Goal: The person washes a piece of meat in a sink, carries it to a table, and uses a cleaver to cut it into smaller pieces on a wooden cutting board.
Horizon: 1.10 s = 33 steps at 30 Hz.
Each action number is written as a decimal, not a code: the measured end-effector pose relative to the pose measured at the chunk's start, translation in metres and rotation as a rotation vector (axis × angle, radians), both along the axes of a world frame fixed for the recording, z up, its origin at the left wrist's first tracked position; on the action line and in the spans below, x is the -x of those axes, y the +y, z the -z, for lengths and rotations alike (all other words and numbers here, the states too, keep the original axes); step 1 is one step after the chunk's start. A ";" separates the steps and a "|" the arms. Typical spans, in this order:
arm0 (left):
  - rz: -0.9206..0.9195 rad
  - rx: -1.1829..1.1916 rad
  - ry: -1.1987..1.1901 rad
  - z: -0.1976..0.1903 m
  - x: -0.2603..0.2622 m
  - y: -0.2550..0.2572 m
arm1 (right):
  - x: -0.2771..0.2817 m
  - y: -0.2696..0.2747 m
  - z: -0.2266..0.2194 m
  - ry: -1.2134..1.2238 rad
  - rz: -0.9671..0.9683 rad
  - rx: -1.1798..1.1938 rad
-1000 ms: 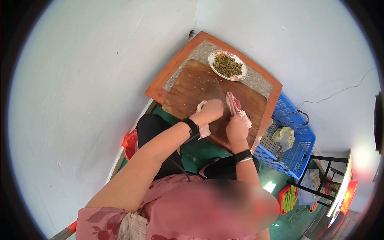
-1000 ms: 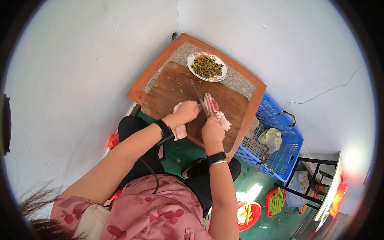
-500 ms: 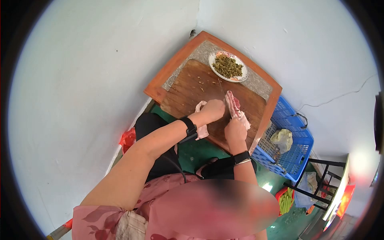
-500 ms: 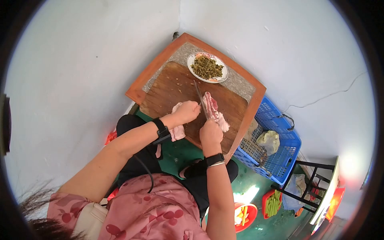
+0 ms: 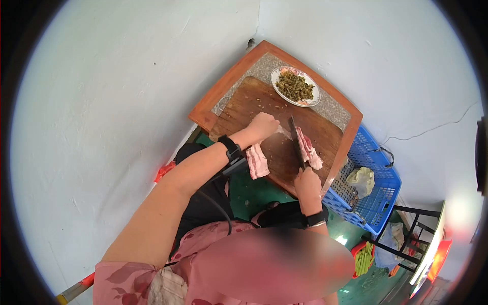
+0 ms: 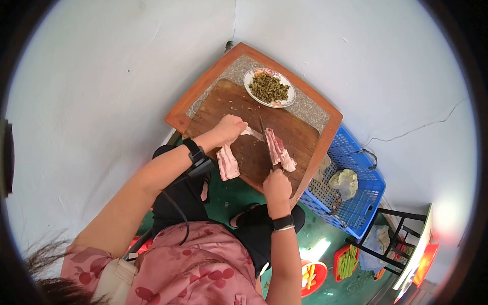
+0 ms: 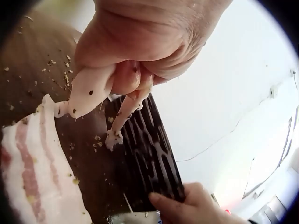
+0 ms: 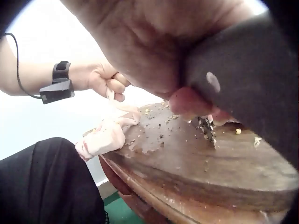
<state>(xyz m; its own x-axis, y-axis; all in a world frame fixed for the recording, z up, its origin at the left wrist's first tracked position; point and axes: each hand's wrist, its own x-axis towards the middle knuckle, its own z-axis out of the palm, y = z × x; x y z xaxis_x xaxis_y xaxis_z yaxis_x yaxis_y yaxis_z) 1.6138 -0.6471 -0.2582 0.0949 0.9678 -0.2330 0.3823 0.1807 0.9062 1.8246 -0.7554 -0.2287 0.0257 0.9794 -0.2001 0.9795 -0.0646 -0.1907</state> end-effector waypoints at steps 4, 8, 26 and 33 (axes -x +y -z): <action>-0.010 0.072 -0.027 -0.015 0.003 -0.005 | -0.005 -0.014 -0.005 -0.079 -0.005 0.011; 0.227 -0.259 0.244 -0.014 -0.014 -0.021 | 0.006 0.008 -0.005 -0.033 -0.055 -0.005; -0.365 0.007 -0.708 -0.096 0.000 0.017 | -0.014 0.023 -0.006 0.533 0.001 -0.046; -0.443 -0.012 -0.705 -0.128 -0.010 0.050 | -0.029 -0.017 0.009 0.508 0.087 0.032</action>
<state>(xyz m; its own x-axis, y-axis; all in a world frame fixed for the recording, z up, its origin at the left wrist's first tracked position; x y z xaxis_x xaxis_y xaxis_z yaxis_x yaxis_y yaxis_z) 1.6237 -0.5974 -0.1304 -0.1755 0.9520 -0.2507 -0.3801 0.1694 0.9093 1.8533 -0.7729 -0.2378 -0.0016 0.9713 -0.2378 0.7544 -0.1549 -0.6379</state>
